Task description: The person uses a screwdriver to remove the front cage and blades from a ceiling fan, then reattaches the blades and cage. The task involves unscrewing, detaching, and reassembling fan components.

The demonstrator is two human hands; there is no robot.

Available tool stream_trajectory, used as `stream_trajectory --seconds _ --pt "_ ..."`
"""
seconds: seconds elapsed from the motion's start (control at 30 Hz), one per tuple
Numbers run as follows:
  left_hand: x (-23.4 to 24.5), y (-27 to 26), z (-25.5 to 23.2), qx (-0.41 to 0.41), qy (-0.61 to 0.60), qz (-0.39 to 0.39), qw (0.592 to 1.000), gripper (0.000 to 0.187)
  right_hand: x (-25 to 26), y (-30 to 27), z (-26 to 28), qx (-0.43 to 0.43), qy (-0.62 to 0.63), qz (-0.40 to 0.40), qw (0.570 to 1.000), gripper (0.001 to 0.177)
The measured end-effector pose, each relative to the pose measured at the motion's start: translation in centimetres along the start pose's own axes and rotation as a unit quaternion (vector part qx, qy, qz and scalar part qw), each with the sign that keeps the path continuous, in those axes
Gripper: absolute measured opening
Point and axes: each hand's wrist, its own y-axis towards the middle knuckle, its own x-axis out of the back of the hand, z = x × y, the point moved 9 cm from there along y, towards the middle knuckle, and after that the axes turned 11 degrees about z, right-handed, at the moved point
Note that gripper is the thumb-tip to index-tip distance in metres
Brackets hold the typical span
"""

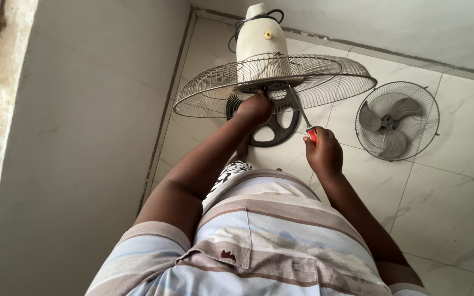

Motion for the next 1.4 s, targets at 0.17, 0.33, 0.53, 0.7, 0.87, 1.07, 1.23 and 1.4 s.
stream_trajectory --seconds 0.17,0.33,0.53,0.7,0.87,1.07,1.23,1.4 --pt "0.4 -0.2 -0.2 0.012 -0.071 -0.017 0.997 0.053 -6.6 0.1 -3.7 -0.18 0.492 0.167 0.835 0.029" --pt "-0.6 0.0 -1.1 -0.033 0.088 0.014 0.995 0.04 -9.8 -0.7 -1.0 -0.132 0.865 0.315 0.367 0.044" --pt "0.8 -0.8 1.3 0.059 -0.206 -0.062 0.975 0.055 -9.9 0.3 -2.7 -0.189 0.769 0.296 0.534 0.052" --pt "1.2 -1.6 0.9 0.055 -0.237 -0.077 0.967 0.06 -6.5 1.3 -3.4 -0.135 0.522 0.144 0.83 0.04" --pt "-0.2 0.4 1.7 0.049 -0.237 -0.076 0.967 0.059 -6.5 1.3 -4.1 -0.149 0.461 0.109 0.868 0.033" --pt "-0.6 1.7 3.0 0.064 -0.223 -0.098 0.968 0.059 -9.3 0.8 -4.2 -0.172 0.78 0.266 0.54 0.041" --pt "0.2 -0.5 1.8 0.067 -0.272 -0.078 0.957 0.06 -9.5 0.1 -4.3 -0.165 0.782 0.27 0.536 0.042" --pt "-0.1 -3.4 0.8 0.055 -0.375 -0.118 0.918 0.061 -8.7 -1.6 -5.5 -0.199 0.722 0.225 0.623 0.035"
